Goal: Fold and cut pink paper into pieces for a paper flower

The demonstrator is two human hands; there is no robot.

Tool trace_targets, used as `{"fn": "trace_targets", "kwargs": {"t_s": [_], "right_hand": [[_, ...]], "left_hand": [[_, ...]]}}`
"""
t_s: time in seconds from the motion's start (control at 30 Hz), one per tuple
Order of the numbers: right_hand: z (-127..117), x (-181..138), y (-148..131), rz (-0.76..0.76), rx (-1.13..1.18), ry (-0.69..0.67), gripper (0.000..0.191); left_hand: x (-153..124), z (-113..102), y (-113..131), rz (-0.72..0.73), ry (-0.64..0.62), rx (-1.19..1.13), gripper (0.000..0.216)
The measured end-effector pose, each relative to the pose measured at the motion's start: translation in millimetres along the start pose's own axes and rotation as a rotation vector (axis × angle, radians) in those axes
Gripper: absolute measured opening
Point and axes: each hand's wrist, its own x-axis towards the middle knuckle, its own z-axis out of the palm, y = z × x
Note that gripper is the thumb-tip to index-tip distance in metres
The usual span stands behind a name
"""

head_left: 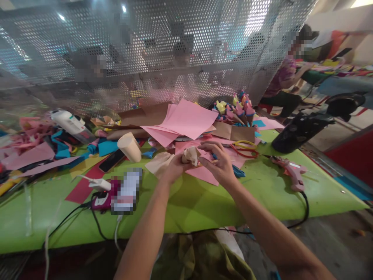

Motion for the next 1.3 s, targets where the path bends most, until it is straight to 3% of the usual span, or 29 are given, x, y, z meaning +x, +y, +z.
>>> {"fn": "trace_targets", "kwargs": {"t_s": [0.27,0.4,0.53,0.63,0.77,0.87,1.1,1.3], "right_hand": [[4.8,-4.6,4.1,-0.054,-0.207,-0.327,0.034],[5.1,-4.4,4.6,-0.078,-0.308,-0.416,0.041],[5.5,-4.1,4.7,-0.104,-0.344,-0.489,0.042],[4.8,-3.5,4.1,-0.097,-0.327,-0.481,0.04],[0.1,-1.7,0.8,-0.08,-0.242,-0.338,0.035],[-2.4,-0.8,-2.2,-0.102,-0.231,-0.265,0.027],[3.7,-3.7,-2.8,-0.13,-0.337,-0.371,0.024],[6.6,-6.8,1.4,-0.123,-0.384,-0.448,0.03]], "left_hand": [[1.1,-1.1,-6.4,0.081,-0.017,0.072,0.046],[1.3,-3.6,-11.3,0.081,0.022,0.237,0.037],[0.3,-2.6,-9.7,0.08,-0.063,0.195,0.037],[2.2,-0.4,-9.3,0.05,-0.076,0.099,0.042],[4.9,0.1,-9.3,0.031,-0.024,-0.042,0.041],[3.1,-1.3,-5.5,0.053,-0.002,-0.024,0.037],[-3.8,-3.1,7.3,0.099,0.065,0.363,0.027],[-4.0,-1.7,1.7,0.105,-0.025,0.437,0.029]]}}
